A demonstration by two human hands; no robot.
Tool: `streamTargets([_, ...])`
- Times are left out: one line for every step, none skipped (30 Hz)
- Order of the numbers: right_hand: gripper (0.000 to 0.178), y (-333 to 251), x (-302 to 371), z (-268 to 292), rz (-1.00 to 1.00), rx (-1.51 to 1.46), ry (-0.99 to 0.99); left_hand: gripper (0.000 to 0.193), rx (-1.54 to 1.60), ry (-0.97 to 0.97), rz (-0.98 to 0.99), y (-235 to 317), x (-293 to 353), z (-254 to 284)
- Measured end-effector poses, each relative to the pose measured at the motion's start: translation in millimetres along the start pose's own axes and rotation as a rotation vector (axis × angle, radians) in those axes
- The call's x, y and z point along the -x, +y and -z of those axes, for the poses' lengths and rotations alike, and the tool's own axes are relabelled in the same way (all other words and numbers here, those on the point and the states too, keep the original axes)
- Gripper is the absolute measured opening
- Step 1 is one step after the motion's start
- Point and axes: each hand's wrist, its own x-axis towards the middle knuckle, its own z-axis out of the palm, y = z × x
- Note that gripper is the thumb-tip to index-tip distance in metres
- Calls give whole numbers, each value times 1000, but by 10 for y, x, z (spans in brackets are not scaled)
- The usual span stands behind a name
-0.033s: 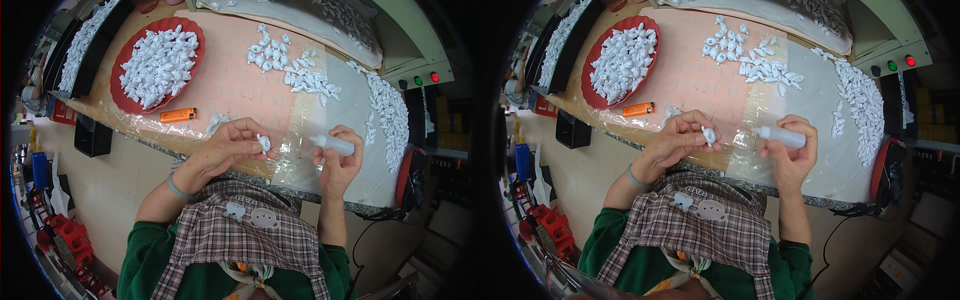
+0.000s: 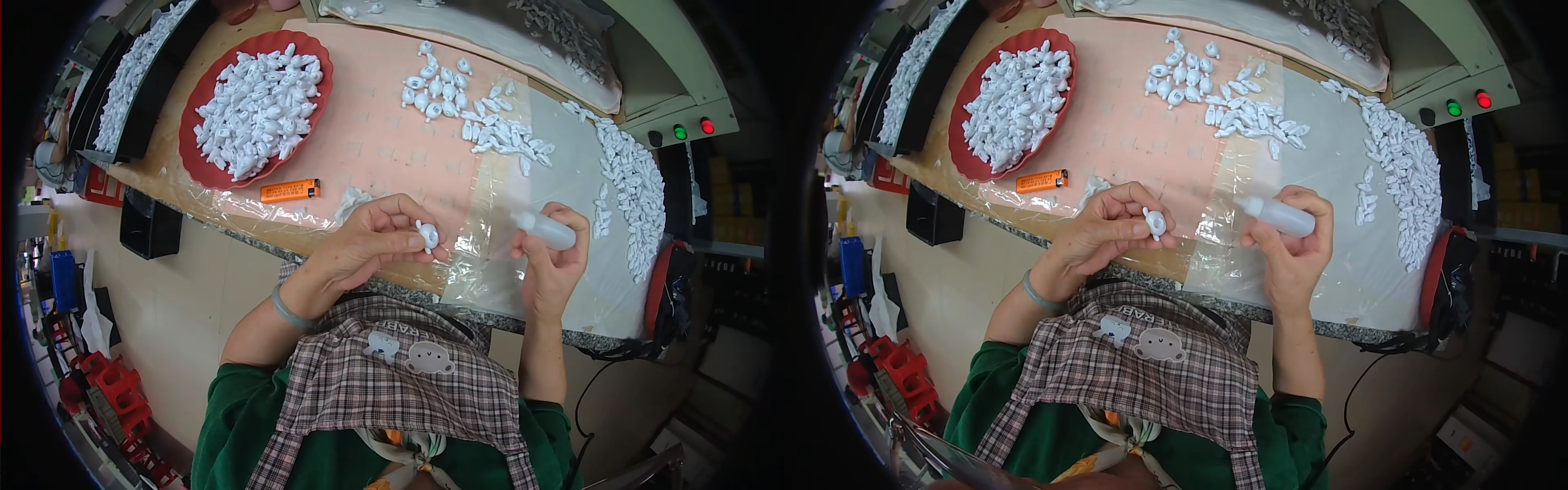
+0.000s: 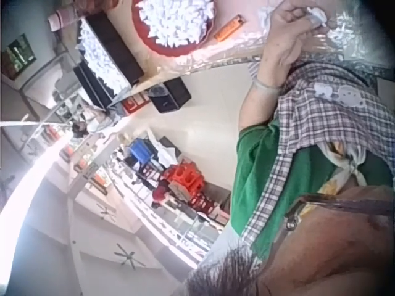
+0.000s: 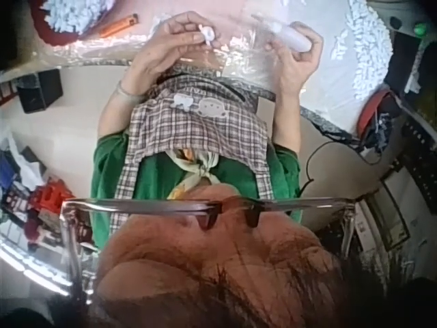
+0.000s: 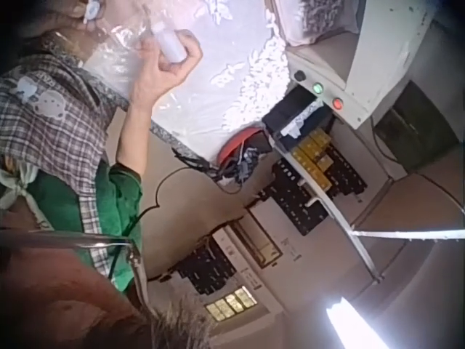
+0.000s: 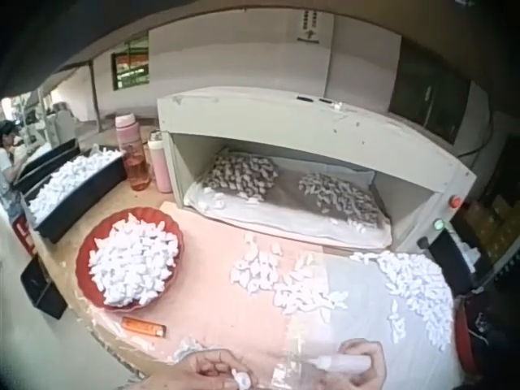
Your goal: Applying glue to small white plastic components and joining them together at a workbench.
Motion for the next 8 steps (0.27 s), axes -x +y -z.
streamTargets([34,21,-44,17,-99,-21,31,16,-3,-6,-14,6,2,13])
streamTargets([37,36,-74,36,-196,-65,47,16,-5,-11,-28,9,8,23])
streamTargets([36,39,-91,61,-258,-98,44,15,27,-21,-32,7,26,30])
streamTargets([36,53,-115,87,-253,-81,58,15,21,-13,-24,8,35,42])
streamTargets([36,75,-147,115,-369,-91,19,18,20,-18,-19,9,42,58])
streamTargets([36,105,-174,136,-496,-93,-11,20,23,-37,-25,10,50,74])
streamTargets([38,144,-198,151,-520,-106,-52,20,11,-32,-16,10,58,88])
streamTargets([41,188,-227,167,-565,-100,-74,20,2,-41,-18,6,61,99])
